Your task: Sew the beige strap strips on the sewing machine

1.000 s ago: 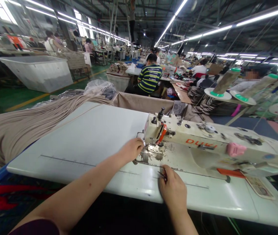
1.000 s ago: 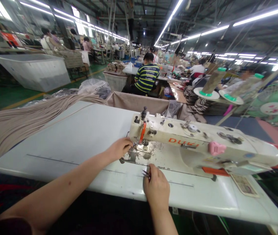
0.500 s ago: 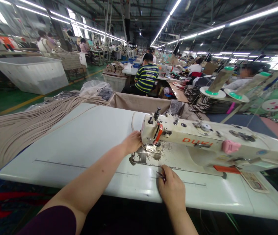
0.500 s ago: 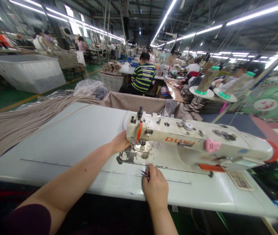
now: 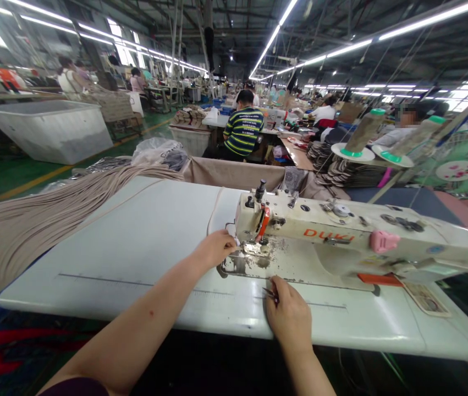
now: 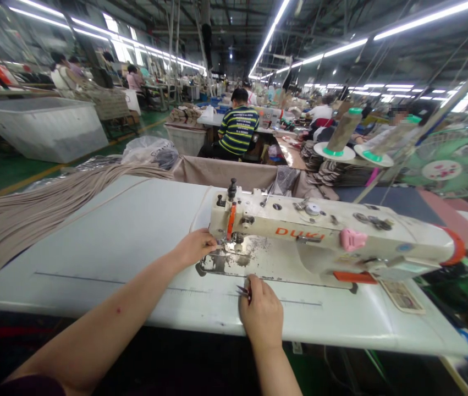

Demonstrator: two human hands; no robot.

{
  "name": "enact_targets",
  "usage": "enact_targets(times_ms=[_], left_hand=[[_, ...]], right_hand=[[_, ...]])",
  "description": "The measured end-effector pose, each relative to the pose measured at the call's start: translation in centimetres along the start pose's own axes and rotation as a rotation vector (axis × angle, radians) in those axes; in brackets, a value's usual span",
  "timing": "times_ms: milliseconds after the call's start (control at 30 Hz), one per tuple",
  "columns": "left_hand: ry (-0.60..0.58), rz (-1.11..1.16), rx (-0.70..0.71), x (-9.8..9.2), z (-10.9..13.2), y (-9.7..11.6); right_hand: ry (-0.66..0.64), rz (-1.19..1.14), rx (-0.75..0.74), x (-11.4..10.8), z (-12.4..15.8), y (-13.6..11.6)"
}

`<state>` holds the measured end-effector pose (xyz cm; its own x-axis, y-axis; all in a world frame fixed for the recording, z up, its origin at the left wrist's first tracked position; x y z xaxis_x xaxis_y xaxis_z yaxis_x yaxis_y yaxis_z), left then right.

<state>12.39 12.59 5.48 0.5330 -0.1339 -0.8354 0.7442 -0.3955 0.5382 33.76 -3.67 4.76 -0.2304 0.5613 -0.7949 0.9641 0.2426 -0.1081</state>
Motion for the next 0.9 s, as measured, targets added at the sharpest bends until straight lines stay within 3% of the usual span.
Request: enact_targets(times_ms=[633, 900], left_hand=[[0.003, 0.037, -0.293, 1.6, 4.1, 4.4], [-0.084, -0.052, -0.304, 1.7, 5.3, 7.0]], right_hand=[[-0.018, -0.004, 0.016, 0.1, 0.0, 0.0], [-0.044, -0.084, 0.076, 0.5, 0.3, 0.2]])
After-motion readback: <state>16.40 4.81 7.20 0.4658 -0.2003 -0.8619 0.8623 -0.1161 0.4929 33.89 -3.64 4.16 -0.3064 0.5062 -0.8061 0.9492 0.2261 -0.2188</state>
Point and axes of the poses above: each hand's wrist, its own z-axis away from the middle knuckle, its own x-axis out of the palm, y = z × x, the point moved 4 cm from there along -z, towards the middle knuckle, and after that the axes turned 5 degrees about -x, right-handed, at the moved point
